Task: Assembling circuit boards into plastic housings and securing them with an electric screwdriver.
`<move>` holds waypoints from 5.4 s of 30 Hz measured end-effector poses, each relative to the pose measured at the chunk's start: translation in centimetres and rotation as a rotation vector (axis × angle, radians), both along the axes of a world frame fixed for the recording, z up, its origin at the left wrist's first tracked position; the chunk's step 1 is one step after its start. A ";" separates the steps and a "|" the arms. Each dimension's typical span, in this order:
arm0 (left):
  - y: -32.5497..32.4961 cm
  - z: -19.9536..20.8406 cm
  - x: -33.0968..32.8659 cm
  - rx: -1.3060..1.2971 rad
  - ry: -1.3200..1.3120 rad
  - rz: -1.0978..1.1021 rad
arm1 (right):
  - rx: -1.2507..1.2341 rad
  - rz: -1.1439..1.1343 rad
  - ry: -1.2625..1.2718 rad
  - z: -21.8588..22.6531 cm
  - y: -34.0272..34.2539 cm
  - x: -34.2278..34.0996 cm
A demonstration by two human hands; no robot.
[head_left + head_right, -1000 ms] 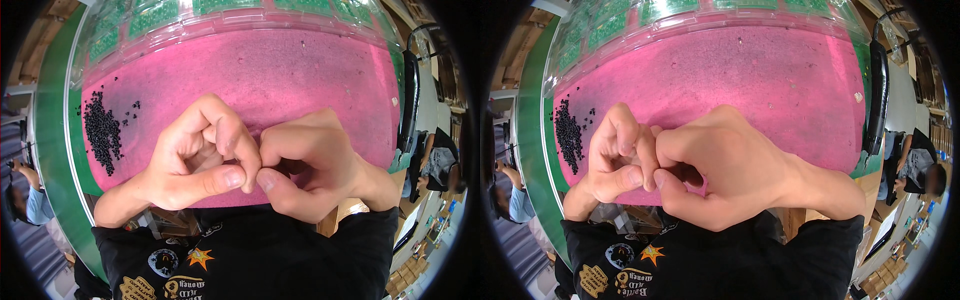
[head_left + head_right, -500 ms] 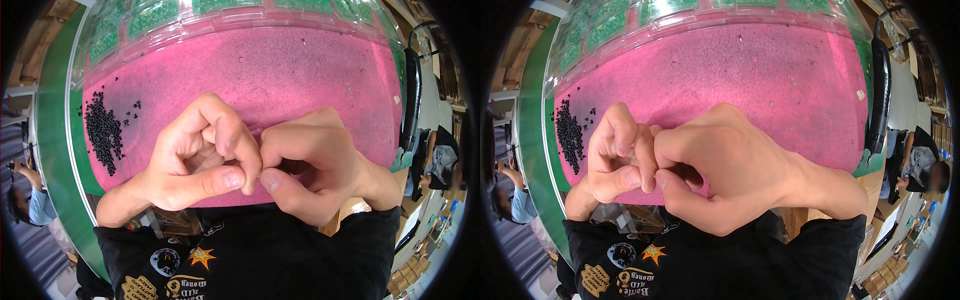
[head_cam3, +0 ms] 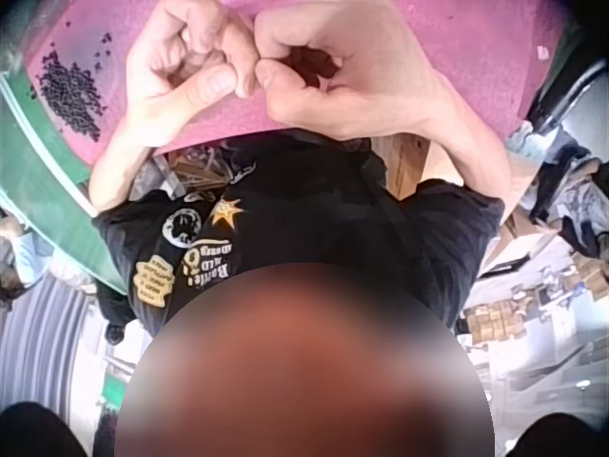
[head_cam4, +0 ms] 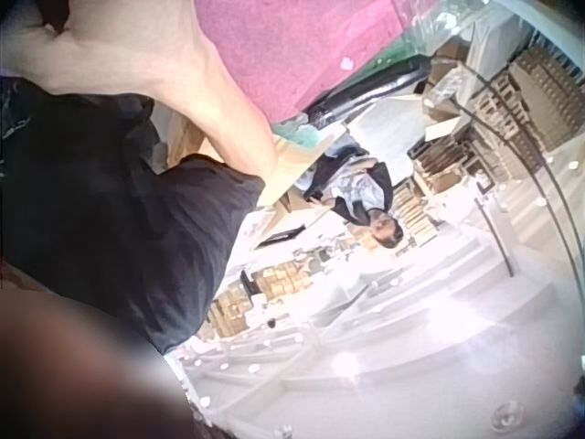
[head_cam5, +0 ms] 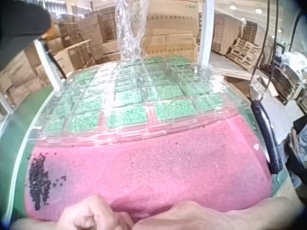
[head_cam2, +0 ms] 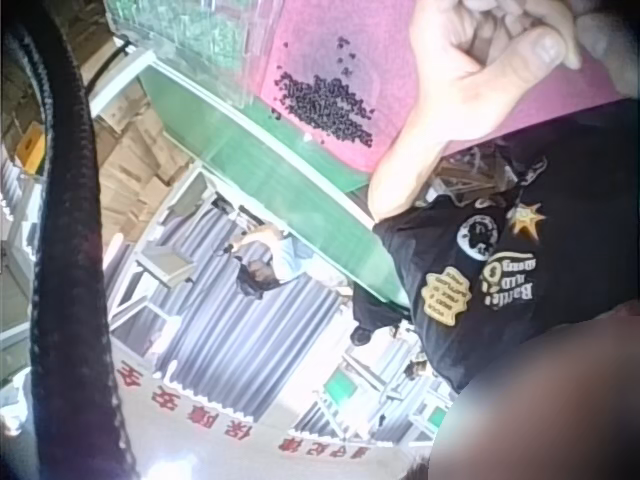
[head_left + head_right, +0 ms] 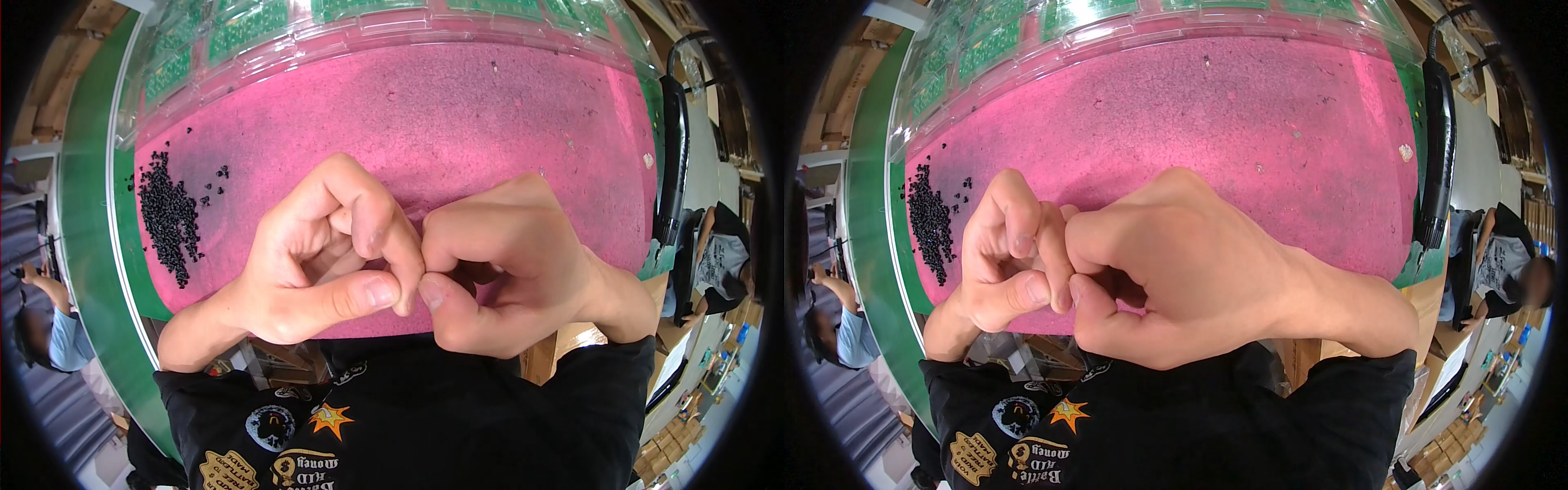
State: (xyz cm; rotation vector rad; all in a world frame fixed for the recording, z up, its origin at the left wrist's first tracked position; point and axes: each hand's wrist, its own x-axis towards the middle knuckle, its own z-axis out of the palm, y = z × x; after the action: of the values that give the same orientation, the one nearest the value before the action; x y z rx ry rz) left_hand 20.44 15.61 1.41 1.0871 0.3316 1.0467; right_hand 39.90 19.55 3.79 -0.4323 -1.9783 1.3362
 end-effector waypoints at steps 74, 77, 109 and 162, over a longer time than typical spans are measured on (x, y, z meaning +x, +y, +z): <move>0.8 3.8 -3.3 0.054 -0.047 0.333 | -0.157 -1.580 -0.839 -4.2 -20.7 34.1; 1.2 4.6 -2.6 0.059 -0.083 0.362 | 0.389 -1.325 -0.926 1.4 -19.4 28.9; 2.7 5.1 -10.0 0.503 1.218 0.195 | 0.258 -0.450 -1.089 7.4 29.7 0.9; 1.1 4.0 -0.7 0.684 1.214 0.362 | 0.284 -0.236 -0.375 -0.1 1.5 6.6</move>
State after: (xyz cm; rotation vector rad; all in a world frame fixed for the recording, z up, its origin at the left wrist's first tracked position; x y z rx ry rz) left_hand 19.71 16.72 5.40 2.2958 1.2260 0.6851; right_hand 46.45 21.06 3.67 -0.7948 -2.2933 0.8555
